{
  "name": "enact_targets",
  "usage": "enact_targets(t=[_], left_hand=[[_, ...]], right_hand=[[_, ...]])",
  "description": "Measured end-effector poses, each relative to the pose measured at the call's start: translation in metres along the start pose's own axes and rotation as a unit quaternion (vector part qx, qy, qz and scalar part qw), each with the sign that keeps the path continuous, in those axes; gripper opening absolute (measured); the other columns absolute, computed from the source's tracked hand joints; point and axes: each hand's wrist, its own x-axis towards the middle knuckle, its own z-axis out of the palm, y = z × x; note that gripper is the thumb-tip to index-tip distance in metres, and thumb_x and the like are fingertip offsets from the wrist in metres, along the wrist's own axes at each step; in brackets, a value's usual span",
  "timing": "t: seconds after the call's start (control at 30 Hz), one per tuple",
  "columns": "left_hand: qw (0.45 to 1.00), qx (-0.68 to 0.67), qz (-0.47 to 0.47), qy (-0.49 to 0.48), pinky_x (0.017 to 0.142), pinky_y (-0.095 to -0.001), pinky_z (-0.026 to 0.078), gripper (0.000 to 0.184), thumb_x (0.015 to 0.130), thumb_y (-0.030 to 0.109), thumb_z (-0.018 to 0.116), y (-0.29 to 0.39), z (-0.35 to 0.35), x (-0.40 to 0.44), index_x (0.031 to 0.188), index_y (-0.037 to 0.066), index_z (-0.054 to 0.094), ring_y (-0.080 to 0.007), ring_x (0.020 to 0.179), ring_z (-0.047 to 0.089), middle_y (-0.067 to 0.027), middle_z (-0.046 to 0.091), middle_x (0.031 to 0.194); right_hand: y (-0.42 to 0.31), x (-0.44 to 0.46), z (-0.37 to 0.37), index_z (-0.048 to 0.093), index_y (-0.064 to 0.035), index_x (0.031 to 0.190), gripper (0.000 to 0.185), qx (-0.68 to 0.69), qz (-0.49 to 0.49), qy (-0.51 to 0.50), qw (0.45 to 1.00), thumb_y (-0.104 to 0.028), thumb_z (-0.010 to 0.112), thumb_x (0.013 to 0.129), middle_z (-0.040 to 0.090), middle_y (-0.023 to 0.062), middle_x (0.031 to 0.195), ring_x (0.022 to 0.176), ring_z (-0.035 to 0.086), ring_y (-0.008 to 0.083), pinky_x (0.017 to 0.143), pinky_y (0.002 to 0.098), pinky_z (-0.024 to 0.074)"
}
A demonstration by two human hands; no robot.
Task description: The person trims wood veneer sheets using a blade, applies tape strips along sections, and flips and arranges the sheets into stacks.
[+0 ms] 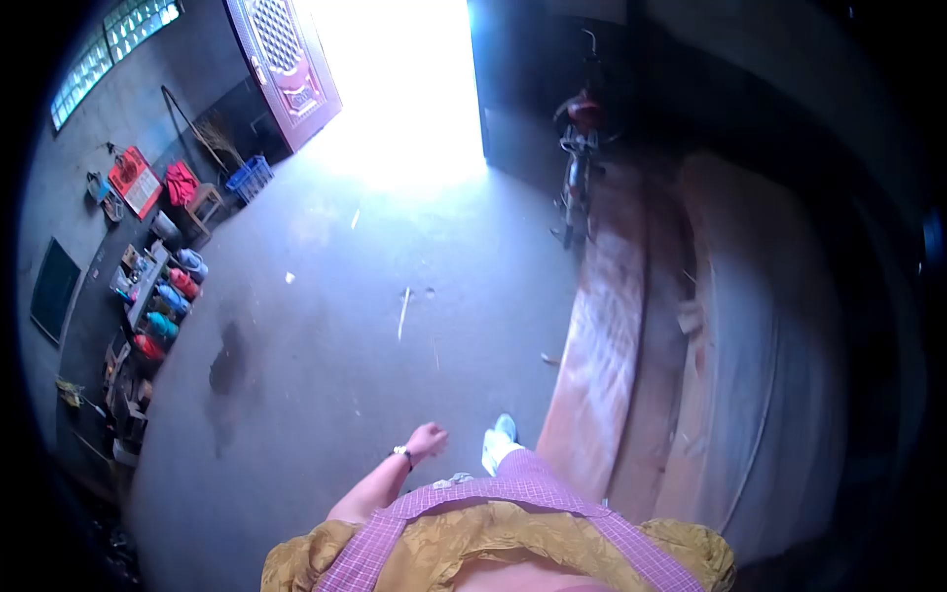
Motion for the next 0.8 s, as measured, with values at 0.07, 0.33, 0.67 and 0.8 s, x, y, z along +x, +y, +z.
enact_targets(t=[0.07,0.33,0.67,0.8], left_hand=[[0.996,-0.059,-0.066,0.026,0.053,-0.0266,0.049,0.022,0.086,0.022,0.055,-0.012,-0.041,0.024,0.094,0.002,0.061,-0.0118,0.061,0.060,-0.0063,0.064,0.076],[0.977,0.133,-0.150,0.072,0.055,-0.0287,0.049,0.022,0.081,0.021,0.062,0.099,-0.175,0.080,0.094,0.004,0.067,-0.0132,0.061,0.061,-0.0058,0.067,0.079],[0.948,0.263,-0.178,-0.010,0.051,-0.0321,0.049,0.024,0.079,0.026,0.062,0.300,-0.352,0.389,0.085,0.003,0.066,-0.0188,0.057,0.060,-0.0079,0.064,0.070],[0.971,0.218,-0.030,0.095,0.050,-0.0282,0.050,0.022,0.083,0.022,0.056,0.443,-0.399,0.555,0.093,0.003,0.064,-0.0145,0.061,0.063,-0.0051,0.065,0.075]], right_hand=[[-0.084,0.044,-0.001,0.067,-0.0022,0.078,0.033,0.024,-0.054,-0.004,0.998,-0.034,0.057,0.081,0.064,0.0177,0.066,0.062,0.064,0.0326,0.054,0.0426,0.0490],[-0.526,0.195,0.021,0.064,-0.0022,0.072,0.036,-0.003,-0.312,0.034,0.950,-0.037,0.069,0.077,0.062,0.0072,0.062,0.051,0.056,0.0191,0.051,0.0338,0.0424],[-0.738,0.274,0.048,0.064,-0.0041,0.070,0.034,0.198,-0.023,-0.041,0.979,-0.036,0.066,0.081,0.061,0.0078,0.057,0.041,0.053,0.0182,0.040,0.0307,0.0422],[-0.764,0.314,0.038,0.048,-0.0150,0.061,0.038,0.350,0.107,-0.040,0.930,-0.044,0.059,0.082,0.050,0.0038,0.051,0.036,0.043,0.0174,0.034,0.0319,0.0284]])
